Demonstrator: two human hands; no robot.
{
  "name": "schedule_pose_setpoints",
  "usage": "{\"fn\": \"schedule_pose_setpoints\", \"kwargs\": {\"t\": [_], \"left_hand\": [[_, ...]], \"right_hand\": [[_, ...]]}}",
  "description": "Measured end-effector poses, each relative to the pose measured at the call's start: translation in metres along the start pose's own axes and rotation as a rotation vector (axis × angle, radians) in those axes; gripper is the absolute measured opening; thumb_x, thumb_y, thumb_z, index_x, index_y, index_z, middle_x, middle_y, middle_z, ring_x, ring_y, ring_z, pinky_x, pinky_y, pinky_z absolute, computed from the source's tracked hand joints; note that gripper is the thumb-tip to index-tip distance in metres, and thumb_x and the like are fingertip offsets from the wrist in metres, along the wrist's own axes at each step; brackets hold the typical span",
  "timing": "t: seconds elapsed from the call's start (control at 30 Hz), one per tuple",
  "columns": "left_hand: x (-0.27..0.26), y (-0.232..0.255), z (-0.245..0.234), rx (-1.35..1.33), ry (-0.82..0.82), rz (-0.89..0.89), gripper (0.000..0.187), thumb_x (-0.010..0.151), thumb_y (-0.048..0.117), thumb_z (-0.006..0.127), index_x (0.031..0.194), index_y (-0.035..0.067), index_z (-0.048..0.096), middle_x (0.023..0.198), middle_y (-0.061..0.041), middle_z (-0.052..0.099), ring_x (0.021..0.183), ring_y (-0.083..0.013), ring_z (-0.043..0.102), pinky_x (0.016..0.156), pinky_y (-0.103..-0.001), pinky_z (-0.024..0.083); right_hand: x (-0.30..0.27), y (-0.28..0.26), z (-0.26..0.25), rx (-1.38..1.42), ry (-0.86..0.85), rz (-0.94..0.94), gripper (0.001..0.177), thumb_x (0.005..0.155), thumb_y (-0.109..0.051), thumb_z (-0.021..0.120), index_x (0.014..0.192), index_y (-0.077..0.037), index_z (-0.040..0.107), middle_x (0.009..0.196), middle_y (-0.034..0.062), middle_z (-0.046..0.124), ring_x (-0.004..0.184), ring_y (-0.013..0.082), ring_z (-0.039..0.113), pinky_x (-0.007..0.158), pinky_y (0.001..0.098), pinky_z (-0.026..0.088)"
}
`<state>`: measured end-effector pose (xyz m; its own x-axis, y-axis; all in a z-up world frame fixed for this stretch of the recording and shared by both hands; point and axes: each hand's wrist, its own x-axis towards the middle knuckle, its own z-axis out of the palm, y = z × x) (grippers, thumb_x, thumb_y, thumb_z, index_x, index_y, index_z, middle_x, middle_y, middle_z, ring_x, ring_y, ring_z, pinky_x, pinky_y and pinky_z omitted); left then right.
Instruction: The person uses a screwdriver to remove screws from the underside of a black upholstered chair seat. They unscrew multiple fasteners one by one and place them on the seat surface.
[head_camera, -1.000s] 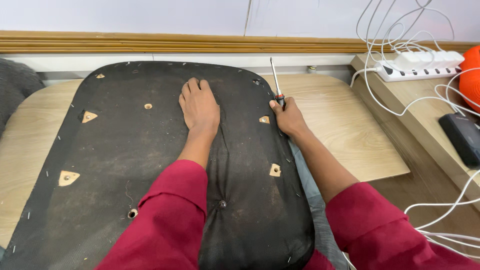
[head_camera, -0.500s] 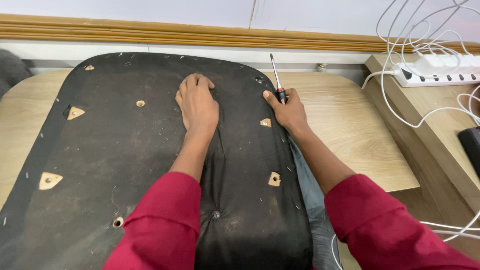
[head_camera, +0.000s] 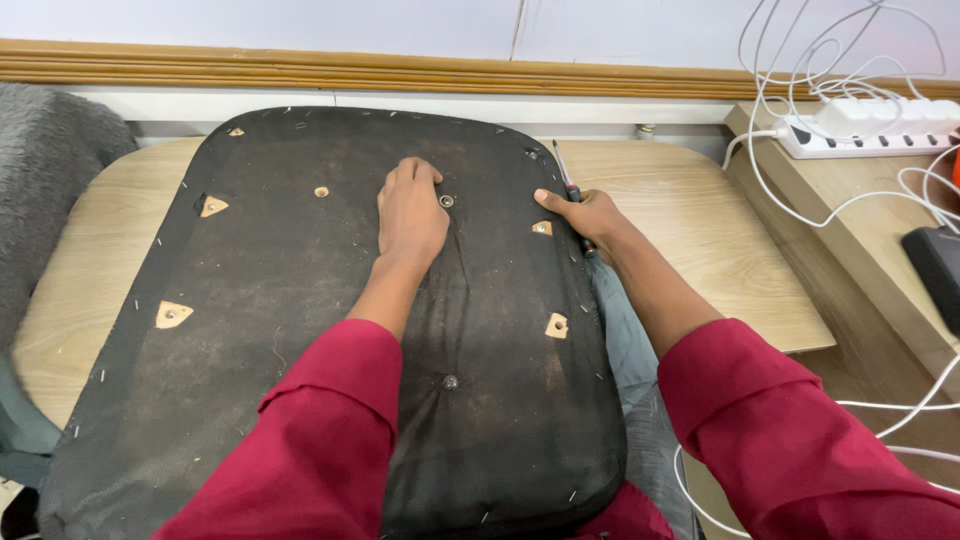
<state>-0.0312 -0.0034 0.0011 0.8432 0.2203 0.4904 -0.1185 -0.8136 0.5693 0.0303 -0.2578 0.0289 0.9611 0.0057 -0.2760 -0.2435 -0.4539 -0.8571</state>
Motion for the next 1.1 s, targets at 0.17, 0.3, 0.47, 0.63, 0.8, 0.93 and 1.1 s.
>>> {"fn": "schedule_pose_setpoints", "kwargs": {"t": [0.17,0.3,0.47,0.63,0.8,0.93,1.1], "left_hand": [[0.0,0.006,0.0,0.051,0.02,0.024,0.035,0.083,-0.003,0.066,0.117,0.006,0.064,0.126,-0.009,0.058,0.126,-0.0298,0.053,0.109,-0.044,0.039],[-0.001,0.013,0.006,0.098,0.006,0.005,0.033,0.085,0.0,0.065,0.117,0.006,0.064,0.128,-0.009,0.057,0.127,-0.0299,0.052,0.109,-0.045,0.038],[0.005,0.022,0.02,0.283,0.015,0.012,0.034,0.09,0.001,0.058,0.124,0.0,0.06,0.133,-0.015,0.053,0.126,-0.0324,0.05,0.109,-0.045,0.037],[0.009,0.025,0.027,0.268,0.047,-0.022,0.028,0.091,0.004,0.059,0.119,0.002,0.062,0.13,-0.015,0.054,0.126,-0.0334,0.049,0.109,-0.047,0.036],[0.016,0.026,0.03,0.056,0.032,-0.077,0.027,0.082,0.001,0.061,0.106,0.01,0.069,0.125,-0.008,0.059,0.125,-0.0292,0.052,0.11,-0.046,0.037],[0.016,0.013,0.028,0.044,0.059,-0.087,0.021,0.085,0.004,0.063,0.104,0.011,0.07,0.123,-0.007,0.06,0.123,-0.0293,0.054,0.107,-0.048,0.04],[0.018,0.007,0.008,0.026,-0.087,-0.058,0.024,0.092,0.015,0.065,0.115,0.01,0.067,0.128,-0.008,0.059,0.126,-0.0297,0.053,0.107,-0.049,0.039]], "right_hand": [[-0.005,-0.001,0.005,0.236,0.003,0.054,0.053,0.076,-0.032,0.088,0.104,0.011,0.071,0.09,0.0213,0.076,0.072,0.0279,0.073,0.058,0.0374,0.06],[-0.001,-0.003,-0.001,0.237,-0.019,0.033,0.048,0.074,-0.03,0.088,0.102,0.007,0.073,0.088,0.0175,0.076,0.067,0.0227,0.073,0.056,0.0344,0.06],[0.012,0.001,-0.006,0.14,-0.027,0.033,0.045,0.078,-0.03,0.087,0.099,0.007,0.073,0.084,0.0157,0.073,0.06,0.0201,0.068,0.051,0.0317,0.054],[0.012,-0.025,-0.027,0.479,0.032,0.016,0.026,0.083,-0.012,0.077,0.099,0.008,0.069,0.073,0.0104,0.066,0.054,0.0135,0.057,0.041,0.0276,0.044],[0.017,-0.119,-0.064,0.279,-0.024,-0.289,0.025,0.09,-0.014,0.078,0.088,-0.003,0.056,0.066,0.0004,0.054,0.05,0.009,0.05,0.037,0.0237,0.036],[0.007,-0.119,-0.028,0.166,-0.024,-0.209,0.024,0.088,-0.016,0.076,0.087,-0.007,0.054,0.063,0.0013,0.051,0.048,0.0109,0.048,0.036,0.0263,0.035],[0.011,-0.031,0.0,0.094,0.106,-0.147,0.02,0.09,-0.016,0.076,0.095,-0.003,0.061,0.075,0.0056,0.057,0.053,0.0128,0.049,0.042,0.0292,0.039]]}}
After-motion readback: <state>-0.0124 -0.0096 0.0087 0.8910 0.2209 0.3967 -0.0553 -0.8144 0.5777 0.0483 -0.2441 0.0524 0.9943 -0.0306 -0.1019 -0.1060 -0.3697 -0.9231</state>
